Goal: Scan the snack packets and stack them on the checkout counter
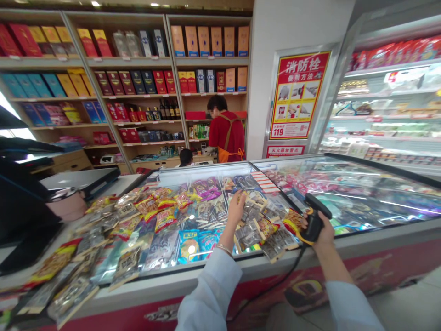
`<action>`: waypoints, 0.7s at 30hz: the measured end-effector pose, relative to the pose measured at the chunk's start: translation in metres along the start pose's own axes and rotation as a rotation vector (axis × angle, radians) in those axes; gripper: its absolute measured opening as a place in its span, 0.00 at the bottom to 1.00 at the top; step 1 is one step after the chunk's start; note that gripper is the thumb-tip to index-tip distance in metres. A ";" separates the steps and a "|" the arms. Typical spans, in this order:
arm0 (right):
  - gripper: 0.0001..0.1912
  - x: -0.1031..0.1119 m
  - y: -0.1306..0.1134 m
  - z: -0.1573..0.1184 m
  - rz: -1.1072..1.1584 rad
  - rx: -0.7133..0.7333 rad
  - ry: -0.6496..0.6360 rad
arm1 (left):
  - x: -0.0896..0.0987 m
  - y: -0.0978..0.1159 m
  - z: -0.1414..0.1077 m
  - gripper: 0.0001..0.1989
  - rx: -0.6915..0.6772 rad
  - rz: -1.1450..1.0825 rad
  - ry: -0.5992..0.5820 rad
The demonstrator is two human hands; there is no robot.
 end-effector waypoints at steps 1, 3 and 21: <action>0.16 0.000 0.000 0.000 -0.002 -0.002 0.003 | 0.001 -0.003 0.001 0.26 0.027 -0.036 0.011; 0.16 0.000 0.000 0.000 0.001 -0.008 0.008 | 0.004 -0.005 0.002 0.26 0.053 -0.081 0.025; 0.12 -0.008 -0.008 -0.010 0.001 0.028 0.070 | 0.050 0.047 0.005 0.24 -0.036 0.005 0.040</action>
Point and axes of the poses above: each hand's wrist, its own z-axis towards the middle knuckle, its own x-axis out of the back of the hand, y = z × x, the point moved 5 cm from there along z, towards the middle knuckle, and after that the axes turned 3 degrees about -z, right-handed, at the moved point
